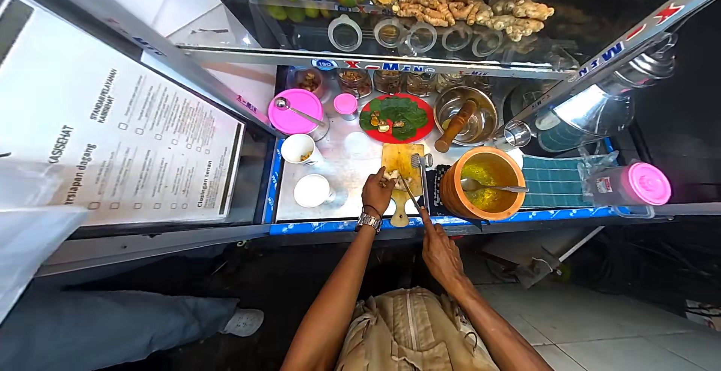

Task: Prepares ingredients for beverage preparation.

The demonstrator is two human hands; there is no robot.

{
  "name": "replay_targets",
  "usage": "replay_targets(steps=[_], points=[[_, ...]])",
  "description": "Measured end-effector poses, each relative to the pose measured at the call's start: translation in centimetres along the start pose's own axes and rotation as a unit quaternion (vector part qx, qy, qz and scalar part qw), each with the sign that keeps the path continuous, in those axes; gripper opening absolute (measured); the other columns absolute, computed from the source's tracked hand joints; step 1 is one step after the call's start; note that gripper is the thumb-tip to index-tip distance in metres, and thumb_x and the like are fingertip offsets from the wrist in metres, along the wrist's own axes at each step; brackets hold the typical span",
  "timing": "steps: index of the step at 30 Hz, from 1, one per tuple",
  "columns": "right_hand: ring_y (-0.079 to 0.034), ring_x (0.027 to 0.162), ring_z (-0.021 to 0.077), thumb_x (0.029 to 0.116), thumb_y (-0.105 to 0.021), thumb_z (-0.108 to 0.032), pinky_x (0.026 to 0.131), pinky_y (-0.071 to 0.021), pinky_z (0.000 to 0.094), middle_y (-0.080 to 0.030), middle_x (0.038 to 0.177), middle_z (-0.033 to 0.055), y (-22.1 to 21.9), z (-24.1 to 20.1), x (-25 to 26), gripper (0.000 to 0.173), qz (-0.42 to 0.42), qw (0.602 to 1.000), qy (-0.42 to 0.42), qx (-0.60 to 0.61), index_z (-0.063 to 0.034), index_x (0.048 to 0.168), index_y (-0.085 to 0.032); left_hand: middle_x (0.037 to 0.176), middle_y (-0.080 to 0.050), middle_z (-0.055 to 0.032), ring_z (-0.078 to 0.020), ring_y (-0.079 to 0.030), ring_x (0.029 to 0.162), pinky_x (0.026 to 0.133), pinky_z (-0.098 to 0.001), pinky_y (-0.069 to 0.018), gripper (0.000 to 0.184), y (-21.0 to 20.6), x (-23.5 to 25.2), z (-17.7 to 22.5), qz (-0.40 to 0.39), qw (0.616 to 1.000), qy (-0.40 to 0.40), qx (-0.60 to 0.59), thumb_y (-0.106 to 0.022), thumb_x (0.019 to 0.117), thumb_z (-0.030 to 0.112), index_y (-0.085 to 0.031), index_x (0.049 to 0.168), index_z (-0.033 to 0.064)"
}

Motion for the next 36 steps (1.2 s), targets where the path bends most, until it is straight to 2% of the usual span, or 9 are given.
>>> replay_targets(steps=[14, 25, 30, 36], points=[[-0.071, 0.088, 0.0340, 0.1080, -0.039, -0.024, 0.075, -0.0586, 0.0504, -0.064, 0.124, 0.0174, 0.0, 0.1, -2.0, 0.065, -0.021, 0.999, -0.009, -0.033, -0.0419, 0.165, -0.013, 0.122, -0.069, -0.0148, -0.0275, -0.068, 0.108, 0.099, -0.0484, -0.0524, 0.050, 0.3, -0.3, -0.1, 0.017, 1.000, 0.018, -0.012, -0.067, 0.0993, 0.033, -0.060, 0.141, 0.0068], [-0.071, 0.089, 0.0370, 0.1046, -0.044, -0.013, 0.076, -0.0587, 0.0492, -0.058, 0.132, 0.0236, 1.0, -1.9, -2.7, 0.077, -0.073, 0.989, -0.051, -0.120, -0.0375, 0.166, -0.004, 0.119, -0.069, -0.0154, -0.0269, -0.069, 0.104, 0.096, -0.0478, -0.0533, 0.047, 0.3, -0.6, -0.2, 0.026, 0.999, 0.017, -0.019, -0.068, 0.0981, 0.031, -0.062, 0.137, 0.0057], [-0.071, 0.090, 0.0394, 0.1038, -0.045, -0.010, 0.077, -0.0589, 0.0519, -0.056, 0.135, 0.0259, 1.0, -2.3, -2.7, 0.078, -0.079, 0.989, -0.057, -0.115, -0.0366, 0.166, -0.005, 0.119, -0.069, -0.0163, -0.0286, -0.068, 0.105, 0.096, -0.0495, -0.0533, 0.047, 0.3, -0.7, -0.3, 0.028, 0.999, 0.022, -0.024, -0.069, 0.0974, 0.031, -0.061, 0.137, 0.0054], [-0.071, 0.091, 0.0387, 0.1037, -0.045, -0.012, 0.077, -0.0588, 0.0519, -0.056, 0.135, 0.0240, 0.4, -1.7, -2.5, 0.081, -0.084, 0.990, -0.055, -0.101, -0.0391, 0.166, -0.002, 0.116, -0.070, -0.0150, -0.0278, -0.069, 0.103, 0.096, -0.0492, -0.0534, 0.046, 0.5, -0.7, -0.2, 0.029, 0.999, 0.031, -0.022, -0.070, 0.0971, 0.031, -0.062, 0.135, 0.0052]])
Point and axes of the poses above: each hand's wrist, its own x-axis towards the middle knuckle, its own y-axis out of the back of the hand, z = x × y, the point moved 9 cm from there along x, towards the middle knuckle
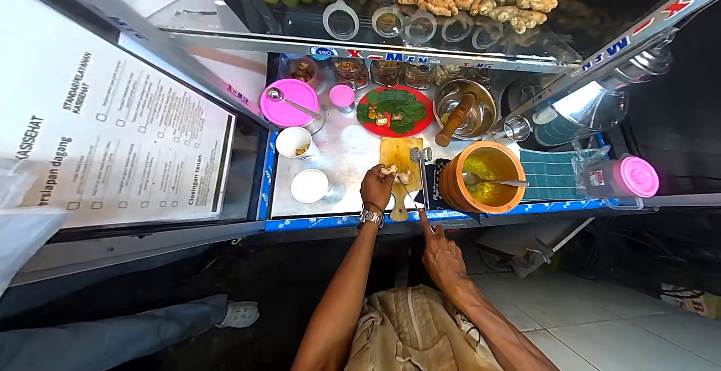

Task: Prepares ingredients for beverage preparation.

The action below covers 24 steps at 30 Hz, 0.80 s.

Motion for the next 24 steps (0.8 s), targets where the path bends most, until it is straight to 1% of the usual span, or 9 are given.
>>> replay_targets(steps=[4, 6, 8, 11, 13, 16, 19, 21, 24], points=[[-0.071, 0.091, 0.0377, 0.1053, -0.043, -0.016, 0.078, -0.0586, 0.0523, -0.058, 0.133, 0.0221, 0.3, 0.3, -0.1, 0.076, -0.004, 1.000, 0.008, 0.011, -0.0408, 0.166, -0.003, 0.116, -0.070, -0.0153, -0.0280, -0.069, 0.103, 0.096, -0.0495, -0.0533, 0.047, 0.0, -0.1, -0.2, -0.001, 1.000, 0.003, -0.007, -0.070, 0.0973, 0.031, -0.061, 0.135, 0.0047], [-0.071, 0.089, 0.0361, 0.1079, -0.039, -0.022, 0.077, -0.0586, 0.0516, -0.062, 0.128, 0.0199, 0.8, 0.4, -0.3, 0.068, 0.025, 0.999, 0.017, 0.032, -0.0405, 0.166, -0.008, 0.117, -0.070, -0.0158, -0.0282, -0.069, 0.103, 0.096, -0.0497, -0.0535, 0.047, -0.1, 0.0, 0.0, 0.001, 1.000, -0.003, -0.011, -0.070, 0.0972, 0.031, -0.061, 0.136, 0.0048], [-0.071, 0.085, 0.0344, 0.1091, -0.036, -0.024, 0.076, -0.0587, 0.0505, -0.064, 0.123, 0.0183, 1.5, 0.7, -0.3, 0.064, 0.062, 0.997, 0.020, 0.049, -0.0400, 0.166, -0.011, 0.117, -0.069, -0.0161, -0.0282, -0.069, 0.103, 0.095, -0.0498, -0.0539, 0.047, -0.1, -0.1, -0.1, 0.006, 1.000, -0.003, -0.016, -0.070, 0.0973, 0.030, -0.061, 0.136, 0.0053], [-0.071, 0.088, 0.0344, 0.1094, -0.035, -0.024, 0.077, -0.0587, 0.0501, -0.065, 0.122, 0.0178, 1.9, 0.9, 0.6, 0.063, 0.071, 0.996, 0.018, 0.055, -0.0382, 0.166, -0.012, 0.116, -0.070, -0.0156, -0.0280, -0.069, 0.102, 0.095, -0.0498, -0.0539, 0.047, -0.1, -0.2, -0.2, 0.011, 1.000, 0.000, -0.018, -0.070, 0.0971, 0.031, -0.061, 0.136, 0.0062], [-0.071, 0.091, 0.0350, 0.1092, -0.036, -0.024, 0.078, -0.0584, 0.0513, -0.065, 0.120, 0.0177, 2.0, 0.9, 1.2, 0.062, 0.070, 0.995, 0.022, 0.061, -0.0377, 0.166, -0.014, 0.112, -0.071, -0.0140, -0.0270, -0.070, 0.100, 0.093, -0.0499, -0.0543, 0.046, -0.2, -0.5, -0.2, 0.018, 1.000, 0.005, -0.022, -0.072, 0.0959, 0.032, -0.062, 0.133, 0.0065], [-0.071, 0.090, 0.0338, 0.1084, -0.036, -0.025, 0.077, -0.0586, 0.0507, -0.066, 0.118, 0.0168, 2.0, 0.8, 1.7, 0.062, 0.073, 0.994, 0.029, 0.072, -0.0378, 0.166, -0.015, 0.107, -0.073, -0.0119, -0.0255, -0.071, 0.097, 0.091, -0.0500, -0.0550, 0.043, -0.4, -1.5, -0.5, 0.023, 0.999, 0.026, -0.034, -0.073, 0.0947, 0.033, -0.063, 0.127, 0.0065], [-0.071, 0.091, 0.0337, 0.1089, -0.036, -0.026, 0.079, -0.0583, 0.0504, -0.066, 0.118, 0.0168, 1.7, 0.9, 1.8, 0.062, 0.070, 0.994, 0.026, 0.078, -0.0379, 0.166, -0.015, 0.106, -0.072, -0.0144, -0.0278, -0.071, 0.096, 0.089, -0.0510, -0.0553, 0.042, -0.6, -2.5, -0.9, 0.033, 0.997, 0.046, -0.056, -0.073, 0.0952, 0.033, -0.063, 0.125, 0.0043], [-0.071, 0.091, 0.0342, 0.1088, -0.037, -0.025, 0.079, -0.0583, 0.0506, -0.066, 0.118, 0.0173, 1.6, 1.0, 1.7, 0.062, 0.072, 0.994, 0.030, 0.078, -0.0374, 0.166, -0.016, 0.107, -0.072, -0.0151, -0.0285, -0.071, 0.095, 0.089, -0.0508, -0.0554, 0.044, -0.8, -2.8, -1.2, 0.036, 0.996, 0.052, -0.063, -0.073, 0.0953, 0.032, -0.062, 0.126, 0.0032], [-0.070, 0.096, 0.0357, 0.1091, -0.037, -0.024, 0.082, -0.0578, 0.0520, -0.065, 0.123, 0.0186, 1.5, 0.9, 1.4, 0.062, 0.059, 0.995, 0.031, 0.079, -0.0376, 0.166, -0.014, 0.109, -0.071, -0.0166, -0.0289, -0.070, 0.097, 0.090, -0.0511, -0.0553, 0.044, -0.9, -2.9, -1.1, 0.034, 0.996, 0.047, -0.064, -0.071, 0.0960, 0.032, -0.061, 0.127, 0.0023]])
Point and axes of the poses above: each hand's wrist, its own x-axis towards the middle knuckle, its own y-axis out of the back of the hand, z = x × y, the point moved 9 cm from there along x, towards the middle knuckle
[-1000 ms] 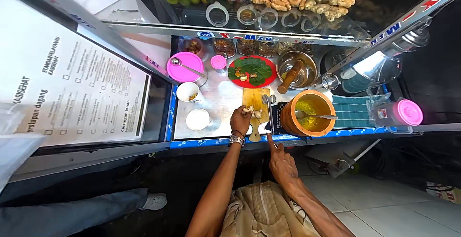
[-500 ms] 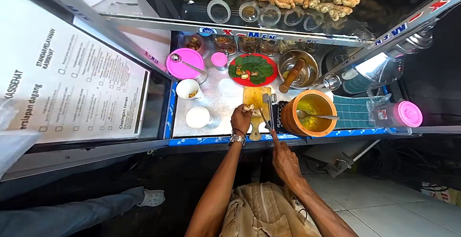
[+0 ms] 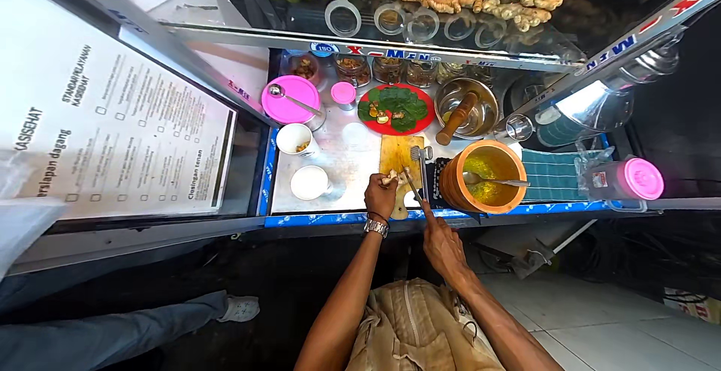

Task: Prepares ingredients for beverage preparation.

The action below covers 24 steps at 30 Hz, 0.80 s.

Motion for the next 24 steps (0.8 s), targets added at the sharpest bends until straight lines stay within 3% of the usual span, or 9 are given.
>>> replay_targets(steps=[24], points=[[-0.071, 0.085, 0.0345, 0.1051, -0.042, -0.012, 0.076, -0.0599, 0.0481, -0.053, 0.138, 0.0241, -1.9, -0.7, 0.4, 0.078, -0.023, 0.997, -0.049, -0.062, -0.0407, 0.165, -0.002, 0.104, -0.071, -0.0160, -0.0258, -0.070, 0.089, 0.086, -0.0462, -0.0567, 0.043, 0.0, 0.0, -0.4, 0.022, 1.000, -0.005, -0.018, -0.075, 0.0940, 0.030, -0.062, 0.122, 0.0005]])
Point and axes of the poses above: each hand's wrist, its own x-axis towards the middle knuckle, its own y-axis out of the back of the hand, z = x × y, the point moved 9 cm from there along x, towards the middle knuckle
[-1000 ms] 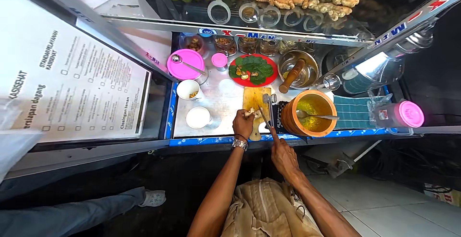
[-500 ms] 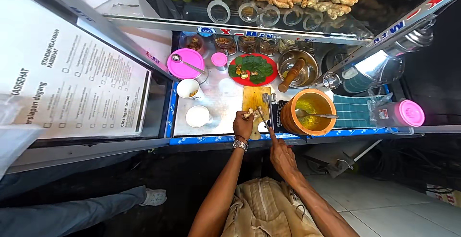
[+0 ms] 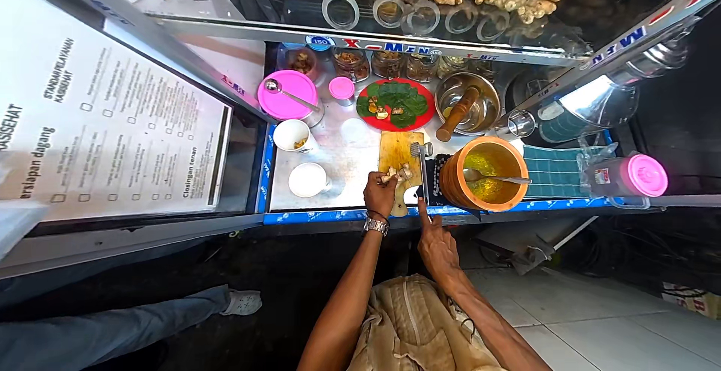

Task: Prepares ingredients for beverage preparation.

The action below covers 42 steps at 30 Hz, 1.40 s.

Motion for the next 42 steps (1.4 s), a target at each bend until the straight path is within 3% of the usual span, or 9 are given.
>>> replay_targets(steps=[19, 30, 33, 35, 38, 40, 42], points=[[-0.071, 0.082, 0.0334, 0.1029, -0.045, -0.012, 0.072, -0.0597, 0.0475, -0.060, 0.126, 0.0215, -1.7, 0.0, 2.3, 0.079, 0.026, 0.998, 0.042, 0.036, -0.0395, 0.166, -0.006, 0.105, -0.071, -0.0159, -0.0234, -0.071, 0.084, 0.083, -0.0429, -0.0581, 0.043, -0.2, -0.1, -0.3, 0.002, 1.000, 0.012, -0.002, -0.075, 0.0939, 0.029, -0.061, 0.123, 0.0012], [-0.071, 0.091, 0.0375, 0.1033, -0.044, -0.012, 0.080, -0.0587, 0.0510, -0.062, 0.130, 0.0228, -1.5, -0.8, 4.1, 0.077, 0.022, 0.995, 0.067, 0.067, -0.0369, 0.166, -0.007, 0.109, -0.070, -0.0173, -0.0256, -0.072, 0.088, 0.085, -0.0451, -0.0580, 0.043, -0.1, -0.1, 0.0, 0.004, 1.000, -0.006, 0.013, -0.075, 0.0945, 0.028, -0.061, 0.124, 0.0008], [-0.072, 0.090, 0.0354, 0.1031, -0.044, -0.011, 0.079, -0.0593, 0.0507, -0.063, 0.130, 0.0206, -2.7, 0.0, 5.3, 0.077, 0.053, 0.988, 0.100, 0.101, -0.0361, 0.166, -0.007, 0.108, -0.069, -0.0179, -0.0258, -0.070, 0.087, 0.084, -0.0455, -0.0579, 0.043, -0.1, 0.4, -0.3, -0.005, 1.000, -0.013, -0.023, -0.075, 0.0943, 0.029, -0.061, 0.123, -0.0006], [-0.072, 0.095, 0.0358, 0.1058, -0.040, -0.015, 0.083, -0.0587, 0.0529, -0.065, 0.129, 0.0193, -2.9, 0.4, 5.6, 0.071, 0.054, 0.982, 0.122, 0.134, -0.0353, 0.167, -0.009, 0.103, -0.069, -0.0182, -0.0241, -0.071, 0.082, 0.080, -0.0424, -0.0606, 0.042, 0.2, 0.7, -1.1, 0.006, 0.996, -0.010, -0.089, -0.074, 0.0953, 0.026, -0.060, 0.120, -0.0044], [-0.071, 0.103, 0.0360, 0.1090, -0.037, -0.021, 0.092, -0.0557, 0.0543, -0.069, 0.121, 0.0188, -1.8, 1.0, 5.3, 0.065, 0.041, 0.974, 0.142, 0.174, -0.0291, 0.167, -0.009, 0.097, -0.069, -0.0179, -0.0227, -0.071, 0.078, 0.077, -0.0398, -0.0609, 0.037, 0.8, 0.5, -1.7, 0.029, 0.987, -0.009, -0.157, -0.073, 0.0958, 0.022, -0.060, 0.116, -0.0062], [-0.072, 0.100, 0.0339, 0.1093, -0.039, -0.029, 0.091, -0.0563, 0.0526, -0.072, 0.113, 0.0167, -1.1, 1.1, 4.7, 0.066, 0.048, 0.973, 0.136, 0.182, -0.0185, 0.167, -0.009, 0.096, -0.069, -0.0173, -0.0218, -0.071, 0.078, 0.077, -0.0389, -0.0608, 0.035, 1.2, -0.1, -1.8, 0.036, 0.987, -0.010, -0.159, -0.073, 0.0958, 0.021, -0.060, 0.115, -0.0056], [-0.072, 0.099, 0.0335, 0.1070, -0.045, -0.030, 0.090, -0.0567, 0.0518, -0.072, 0.112, 0.0167, 0.2, 0.5, 4.3, 0.059, 0.089, 0.966, 0.127, 0.208, -0.0098, 0.160, -0.030, 0.097, -0.069, -0.0173, -0.0215, -0.071, 0.078, 0.077, -0.0387, -0.0609, 0.036, 1.5, -0.4, -2.1, 0.038, 0.987, -0.008, -0.158, -0.074, 0.0952, 0.021, -0.060, 0.115, -0.0054]])
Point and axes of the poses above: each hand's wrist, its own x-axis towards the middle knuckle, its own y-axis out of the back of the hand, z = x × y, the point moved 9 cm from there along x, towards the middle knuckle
